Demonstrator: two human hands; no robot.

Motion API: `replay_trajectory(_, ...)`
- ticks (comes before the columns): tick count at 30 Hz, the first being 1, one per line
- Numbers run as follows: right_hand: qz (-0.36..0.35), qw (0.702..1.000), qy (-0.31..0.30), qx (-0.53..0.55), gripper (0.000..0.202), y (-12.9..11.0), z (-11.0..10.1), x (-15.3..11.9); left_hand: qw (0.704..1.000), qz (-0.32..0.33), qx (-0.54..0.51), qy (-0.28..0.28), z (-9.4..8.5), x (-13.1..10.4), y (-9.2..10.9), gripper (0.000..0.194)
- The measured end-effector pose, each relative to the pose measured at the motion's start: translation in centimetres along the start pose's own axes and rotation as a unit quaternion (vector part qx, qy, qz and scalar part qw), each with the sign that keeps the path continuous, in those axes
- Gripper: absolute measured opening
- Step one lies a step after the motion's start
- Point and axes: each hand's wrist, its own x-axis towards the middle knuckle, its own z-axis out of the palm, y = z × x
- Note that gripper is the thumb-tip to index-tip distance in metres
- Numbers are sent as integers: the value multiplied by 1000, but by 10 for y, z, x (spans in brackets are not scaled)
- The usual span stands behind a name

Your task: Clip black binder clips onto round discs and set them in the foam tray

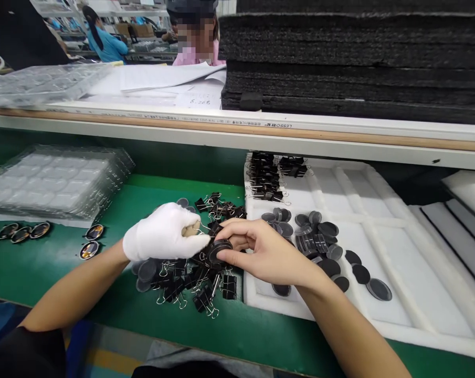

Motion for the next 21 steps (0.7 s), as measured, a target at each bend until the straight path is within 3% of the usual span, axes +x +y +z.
replay_trajectory(2, 20, 999, 28, 11, 24, -3, -1, 5, 997, -58, -43, 21, -9, 5, -19, 51)
replay_trajectory(5, 53, 995, 60, 53, 25, -7, -6, 26, 980, -185, -40, 65, -28, 12, -76, 58)
replay_trajectory(8, 94, 981, 59, 161, 21, -10, -9, 67, 948, -316, -19, 5, -36, 11, -139, 65)
replay_trajectory(11, 143, 964, 39, 222, 18, -15, -4, 116, 928, -368, -28, -43, -33, 5, -178, 68)
replay_trajectory(14, 164, 964, 0, 210, 15, -22, 8, 162, 918, -381, 0, -109, -38, 4, -194, 77)
replay_trajectory(16, 167, 968, -19, 188, 14, -24, 16, 187, 910, -390, 70, -118, -46, 10, -197, 86)
replay_trajectory(17, 170, 969, -25, 176, 14, -24, 20, 198, 908, -393, 109, -94, -49, 15, -198, 90)
replay_trajectory(21, 197, 974, -16, 108, 13, -12, 32, 234, 904, -382, 155, 114, -42, 45, -196, 83)
